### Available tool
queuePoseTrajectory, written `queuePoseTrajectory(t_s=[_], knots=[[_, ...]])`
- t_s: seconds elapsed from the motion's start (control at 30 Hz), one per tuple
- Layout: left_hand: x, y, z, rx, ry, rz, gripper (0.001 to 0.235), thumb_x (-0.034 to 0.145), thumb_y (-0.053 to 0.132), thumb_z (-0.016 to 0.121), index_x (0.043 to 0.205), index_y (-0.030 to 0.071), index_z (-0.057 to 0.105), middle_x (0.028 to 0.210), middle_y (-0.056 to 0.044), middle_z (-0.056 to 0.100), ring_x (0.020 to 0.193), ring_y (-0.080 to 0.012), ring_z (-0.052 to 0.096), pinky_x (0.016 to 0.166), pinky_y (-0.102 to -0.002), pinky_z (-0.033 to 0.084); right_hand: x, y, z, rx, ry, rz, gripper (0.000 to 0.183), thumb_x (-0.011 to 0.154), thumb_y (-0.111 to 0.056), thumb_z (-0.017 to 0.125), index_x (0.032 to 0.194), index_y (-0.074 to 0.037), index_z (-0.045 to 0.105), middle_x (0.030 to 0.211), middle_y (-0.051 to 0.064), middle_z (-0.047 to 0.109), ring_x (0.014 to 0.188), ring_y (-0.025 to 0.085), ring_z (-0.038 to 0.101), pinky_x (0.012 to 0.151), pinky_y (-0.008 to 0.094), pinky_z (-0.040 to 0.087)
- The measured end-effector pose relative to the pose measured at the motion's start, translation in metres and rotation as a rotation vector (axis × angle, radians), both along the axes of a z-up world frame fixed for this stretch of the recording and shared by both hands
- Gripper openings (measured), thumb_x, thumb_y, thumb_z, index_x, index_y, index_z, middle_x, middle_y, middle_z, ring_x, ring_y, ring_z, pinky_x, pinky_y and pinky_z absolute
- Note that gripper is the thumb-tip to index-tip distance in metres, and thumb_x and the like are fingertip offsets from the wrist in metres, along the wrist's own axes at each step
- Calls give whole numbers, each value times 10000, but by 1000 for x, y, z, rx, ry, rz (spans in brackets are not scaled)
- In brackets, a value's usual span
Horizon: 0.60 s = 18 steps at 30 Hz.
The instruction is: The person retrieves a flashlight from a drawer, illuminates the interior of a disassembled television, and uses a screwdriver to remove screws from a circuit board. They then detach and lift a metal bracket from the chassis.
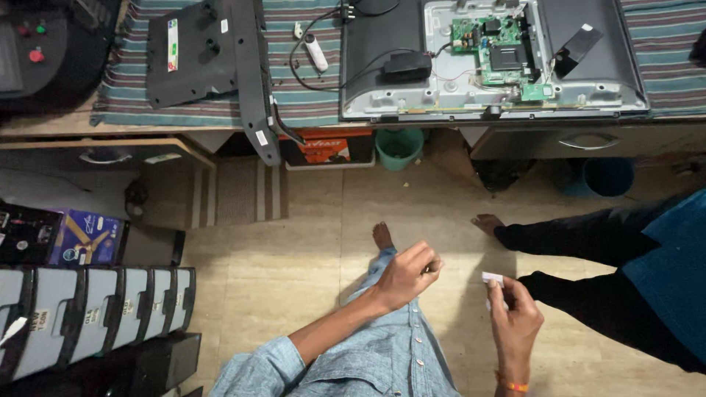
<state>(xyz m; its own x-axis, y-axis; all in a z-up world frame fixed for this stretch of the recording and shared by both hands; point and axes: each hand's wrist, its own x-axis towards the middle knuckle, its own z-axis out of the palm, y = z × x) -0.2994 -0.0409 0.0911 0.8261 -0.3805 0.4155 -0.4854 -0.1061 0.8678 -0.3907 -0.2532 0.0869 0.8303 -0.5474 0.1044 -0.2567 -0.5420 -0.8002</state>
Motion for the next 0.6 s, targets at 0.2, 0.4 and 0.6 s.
queuePoseTrajectory(t_s=[0.2, 0.4, 0.6], knots=[[-4, -15, -12, 5, 89, 20, 158, 909, 31, 697, 853, -5, 555, 777, -121, 555, 662, -246, 604, 612, -364, 482, 12, 35, 0, 85, -151, 142, 175, 958, -93, 722, 1079, 33, 717, 890, 52, 714, 774, 68, 640, 702, 227, 534], [14, -20, -27, -160, 261, -11, 262, 1013, 226, 654, 962, -28, 692, 872, -107, 704, 756, -140, 685, 630, -328, 533, 42, 52, 20, 133, -166, 223, 139, 952, -78, 714, 1044, 25, 722, 846, 37, 686, 704, 59, 625, 638, 235, 516], [38, -25, -42, 46, 668, -17, 391, 1083, 338, 479, 1010, 21, 696, 809, -77, 728, 621, -161, 687, 596, -308, 548, 77, 41, 16, 160, -172, 233, 159, 959, -83, 717, 1066, 34, 711, 861, 34, 712, 722, 82, 634, 668, 239, 532]])
